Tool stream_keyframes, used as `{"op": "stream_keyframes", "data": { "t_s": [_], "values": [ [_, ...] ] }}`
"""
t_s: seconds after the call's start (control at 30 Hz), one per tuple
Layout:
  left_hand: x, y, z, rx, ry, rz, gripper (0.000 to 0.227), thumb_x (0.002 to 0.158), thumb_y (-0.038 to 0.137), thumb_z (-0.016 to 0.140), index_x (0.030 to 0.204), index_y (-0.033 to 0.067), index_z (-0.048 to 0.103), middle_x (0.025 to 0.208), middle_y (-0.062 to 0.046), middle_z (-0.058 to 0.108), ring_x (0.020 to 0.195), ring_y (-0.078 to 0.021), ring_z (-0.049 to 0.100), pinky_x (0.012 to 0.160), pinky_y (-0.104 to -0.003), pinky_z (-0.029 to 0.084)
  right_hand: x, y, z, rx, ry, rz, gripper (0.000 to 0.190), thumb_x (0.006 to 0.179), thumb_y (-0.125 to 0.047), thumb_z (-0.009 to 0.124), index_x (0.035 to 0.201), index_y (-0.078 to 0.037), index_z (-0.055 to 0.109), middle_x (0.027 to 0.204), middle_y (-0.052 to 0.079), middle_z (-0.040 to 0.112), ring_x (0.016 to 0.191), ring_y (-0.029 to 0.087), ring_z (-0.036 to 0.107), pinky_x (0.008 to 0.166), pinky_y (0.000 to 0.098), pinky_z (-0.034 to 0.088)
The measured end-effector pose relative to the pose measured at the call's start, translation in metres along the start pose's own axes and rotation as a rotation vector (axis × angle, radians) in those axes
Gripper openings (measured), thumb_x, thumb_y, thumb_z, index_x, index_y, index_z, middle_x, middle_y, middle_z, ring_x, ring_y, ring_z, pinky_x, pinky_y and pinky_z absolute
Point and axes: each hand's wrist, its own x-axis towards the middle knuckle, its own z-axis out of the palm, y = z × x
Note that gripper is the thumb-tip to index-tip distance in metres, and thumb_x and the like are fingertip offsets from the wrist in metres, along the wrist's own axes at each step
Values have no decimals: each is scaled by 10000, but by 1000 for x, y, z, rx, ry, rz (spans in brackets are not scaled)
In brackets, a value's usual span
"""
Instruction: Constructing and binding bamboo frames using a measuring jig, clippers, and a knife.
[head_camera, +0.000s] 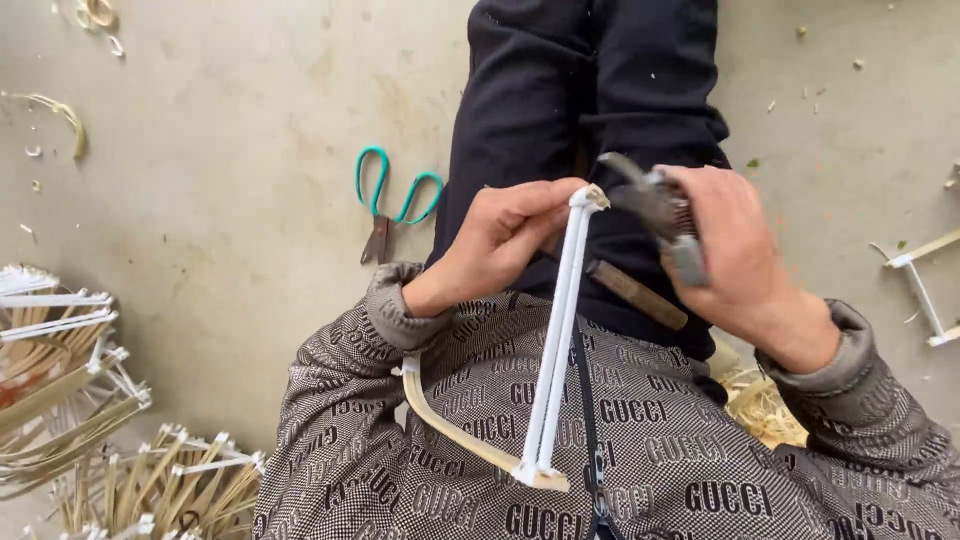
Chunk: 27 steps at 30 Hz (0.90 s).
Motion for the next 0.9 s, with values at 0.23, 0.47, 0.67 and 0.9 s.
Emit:
{"op": "stream_keyframes", "data": {
  "t_s": [0.23,0.47,0.67,0.9],
  "values": [
    [-5,-4,-6,84,-63,9,315,1113,-14,568,1424,16,609,902,-14,610,709,-35,509,686,-210,461,6,-13,16,-39,-32,-137,738,848,-144,741,1467,65,398,1417,265,517,1350,445,491,1209,578,332],
    [-12,-19,-7,-9,-115,0,306,1129,-7,566,1434,11,588,1038,-52,702,886,-57,605,781,-233,520,25,7,25,35,-43,-234,660,835,-120,720,1398,69,432,1343,277,539,1276,455,534,1118,531,411],
    [-7,-19,-12,-33,-89,4,294,1109,4,571,1394,25,638,877,-19,649,721,-36,516,635,-212,442,39,36,32,-17,-80,-314,377,786,-114,727,1109,3,571,977,166,630,927,371,631,859,469,495],
    [-19,27,-64,71,163,-28,245,1121,-20,518,1321,-24,657,1087,-52,696,861,-83,597,737,-233,500,52,78,38,-63,-139,4,223,971,-188,750,1005,-30,597,839,122,645,814,255,667,725,339,509]
  ]
}}
